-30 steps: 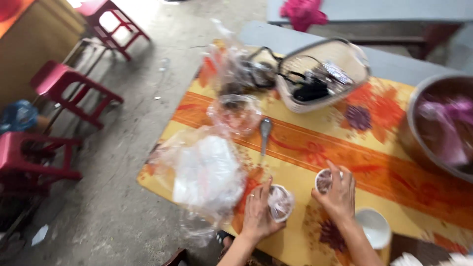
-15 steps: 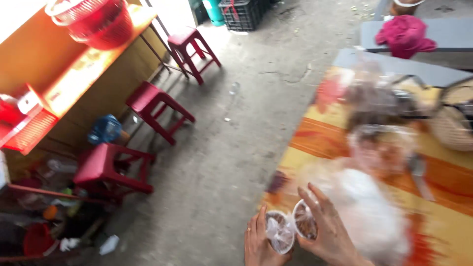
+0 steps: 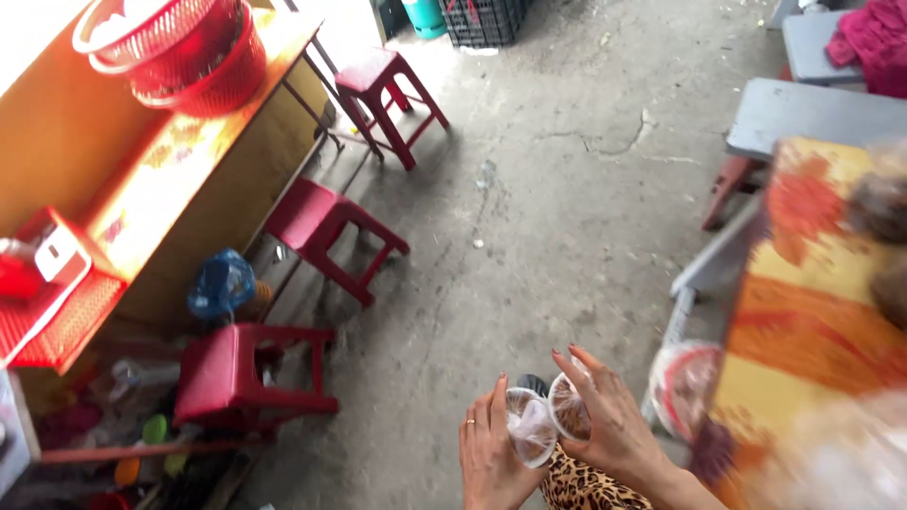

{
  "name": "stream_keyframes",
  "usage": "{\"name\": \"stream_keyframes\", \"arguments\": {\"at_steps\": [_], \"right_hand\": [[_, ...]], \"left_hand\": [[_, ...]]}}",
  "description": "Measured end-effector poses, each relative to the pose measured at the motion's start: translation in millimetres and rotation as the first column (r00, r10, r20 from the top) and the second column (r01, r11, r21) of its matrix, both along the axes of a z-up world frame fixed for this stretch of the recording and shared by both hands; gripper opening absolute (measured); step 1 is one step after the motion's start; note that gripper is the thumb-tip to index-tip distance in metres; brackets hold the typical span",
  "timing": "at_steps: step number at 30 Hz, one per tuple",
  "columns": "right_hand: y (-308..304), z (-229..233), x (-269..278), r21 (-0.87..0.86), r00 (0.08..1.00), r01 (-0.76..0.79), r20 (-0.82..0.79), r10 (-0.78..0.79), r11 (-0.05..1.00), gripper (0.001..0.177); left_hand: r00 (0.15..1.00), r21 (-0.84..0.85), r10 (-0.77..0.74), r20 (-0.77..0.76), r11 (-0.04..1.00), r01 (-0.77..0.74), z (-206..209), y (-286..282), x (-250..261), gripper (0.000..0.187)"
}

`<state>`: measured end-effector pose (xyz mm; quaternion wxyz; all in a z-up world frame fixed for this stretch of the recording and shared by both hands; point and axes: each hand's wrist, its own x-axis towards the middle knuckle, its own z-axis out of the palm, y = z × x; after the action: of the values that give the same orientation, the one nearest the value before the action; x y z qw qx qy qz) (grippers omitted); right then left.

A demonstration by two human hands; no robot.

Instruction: The person packs food into small plastic bags, ties them, and places them into bowls on a tray. They also retrieve spoons from a rack, wipe them with a tissue, and place them on the tray. The person then packs more food into bags and ties them.

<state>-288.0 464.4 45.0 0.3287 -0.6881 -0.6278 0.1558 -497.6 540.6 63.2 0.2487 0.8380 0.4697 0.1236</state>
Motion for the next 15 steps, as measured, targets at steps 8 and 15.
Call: {"name": "stream_keyframes", "arguments": {"at_steps": [8, 15], "right_hand": [[227, 12, 64, -0.059, 0.995, 0.052, -0.084, -0.057, 0.997, 0.137], [374, 19, 140, -0.146, 0.938, 0.257, -0.199, -0.283, 0.955, 0.143]], "left_hand": [[0.999, 0.182, -0.04, 0.012, 0.983, 0.037, -10, 240, 60, 0.138], [0.982, 0.301, 0.087, 0.17, 0.944, -0.135, 9, 403, 176, 0.112]]}}
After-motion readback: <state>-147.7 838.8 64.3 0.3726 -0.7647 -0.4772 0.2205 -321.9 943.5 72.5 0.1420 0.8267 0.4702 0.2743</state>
